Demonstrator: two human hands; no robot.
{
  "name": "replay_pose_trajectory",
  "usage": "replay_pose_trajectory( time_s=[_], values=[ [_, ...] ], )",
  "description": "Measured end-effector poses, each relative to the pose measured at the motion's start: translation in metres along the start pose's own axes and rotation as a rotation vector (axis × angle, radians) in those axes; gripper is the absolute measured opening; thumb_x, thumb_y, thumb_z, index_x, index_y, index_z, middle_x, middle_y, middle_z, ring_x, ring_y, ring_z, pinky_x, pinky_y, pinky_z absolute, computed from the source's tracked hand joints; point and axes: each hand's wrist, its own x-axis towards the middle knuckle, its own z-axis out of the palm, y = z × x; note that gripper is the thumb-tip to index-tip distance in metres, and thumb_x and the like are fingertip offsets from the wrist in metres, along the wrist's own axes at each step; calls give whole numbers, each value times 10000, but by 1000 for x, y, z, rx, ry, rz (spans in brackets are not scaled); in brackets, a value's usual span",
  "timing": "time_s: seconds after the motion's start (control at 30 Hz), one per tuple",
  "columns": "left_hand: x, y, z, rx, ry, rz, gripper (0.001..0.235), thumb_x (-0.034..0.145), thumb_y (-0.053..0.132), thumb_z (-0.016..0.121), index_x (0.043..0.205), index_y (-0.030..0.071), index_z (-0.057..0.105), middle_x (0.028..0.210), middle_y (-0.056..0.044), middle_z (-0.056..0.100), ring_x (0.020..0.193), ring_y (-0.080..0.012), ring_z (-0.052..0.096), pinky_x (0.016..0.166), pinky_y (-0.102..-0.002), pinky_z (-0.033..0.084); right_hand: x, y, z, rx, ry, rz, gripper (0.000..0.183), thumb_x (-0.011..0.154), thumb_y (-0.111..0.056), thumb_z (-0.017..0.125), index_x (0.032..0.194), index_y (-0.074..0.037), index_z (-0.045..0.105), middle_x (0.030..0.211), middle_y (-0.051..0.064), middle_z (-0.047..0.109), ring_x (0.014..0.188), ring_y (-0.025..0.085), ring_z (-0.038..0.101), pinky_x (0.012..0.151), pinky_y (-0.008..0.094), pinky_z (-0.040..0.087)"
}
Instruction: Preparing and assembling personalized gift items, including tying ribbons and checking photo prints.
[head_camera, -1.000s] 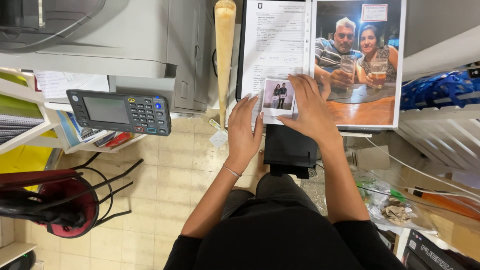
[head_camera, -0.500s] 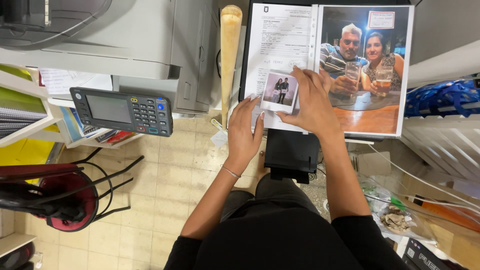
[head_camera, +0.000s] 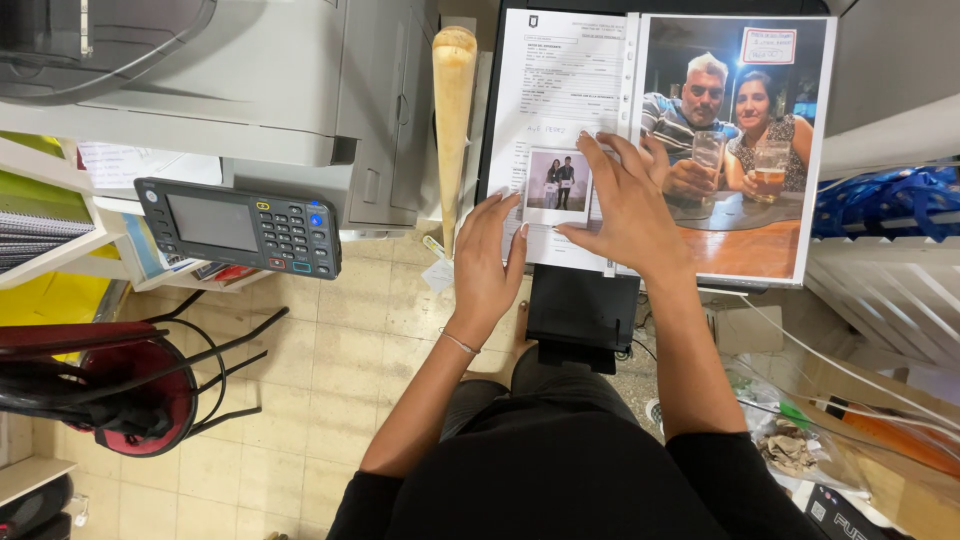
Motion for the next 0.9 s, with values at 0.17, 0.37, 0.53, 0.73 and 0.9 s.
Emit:
replay_pose_trajectory(
  time_s=[0.17, 0.37, 0.53, 0.73, 0.9],
  values=[
    [3, 3, 0, 7, 7, 11, 329, 1032, 130, 602, 1346, 38, 583, 1266, -129, 659, 1285, -351, 587, 1102, -503, 444, -3, 0, 2, -14, 37, -18, 1077, 695, -308, 927, 1557, 45, 387, 1291, 266, 680, 1427, 398, 451, 1175, 618, 96],
    [5, 17, -10, 24, -4, 31, 343, 1029, 137, 609, 1359, 46, 577, 1289, -130, 643, 1309, -361, 567, 1104, -508, 440, -11, -23, -10, -20, 97, -14, 1018, 775, -327, 881, 1556, 70, 363, 1379, 284, 624, 1464, 414, 393, 1145, 643, 99],
    [3, 32, -35, 74, -89, 100, 401, 993, 170, 663, 1352, 12, 579, 1324, -214, 619, 1319, -460, 532, 1091, -572, 424, -34, -44, -20, 6, 100, 87, 835, 942, -336, 750, 1551, 81, 359, 1433, 285, 585, 1455, 430, 415, 1152, 617, 109],
    [-10, 54, -66, -36, -114, 80, 434, 1006, 163, 651, 1387, -17, 545, 1363, -264, 581, 1343, -508, 485, 1124, -597, 381, -74, -92, -40, 3, 123, 172, 745, 977, -319, 713, 1519, 99, 417, 1371, 281, 631, 1416, 418, 487, 1153, 573, 206],
    [-37, 77, -90, -165, -172, 61, 455, 1018, 177, 635, 1420, -5, 525, 1395, -262, 561, 1384, -500, 447, 1139, -607, 355, -112, -126, -43, 89, 153, 271, 727, 1016, -331, 654, 1554, 69, 374, 1436, 288, 565, 1443, 428, 430, 1168, 584, 167]
  ],
)
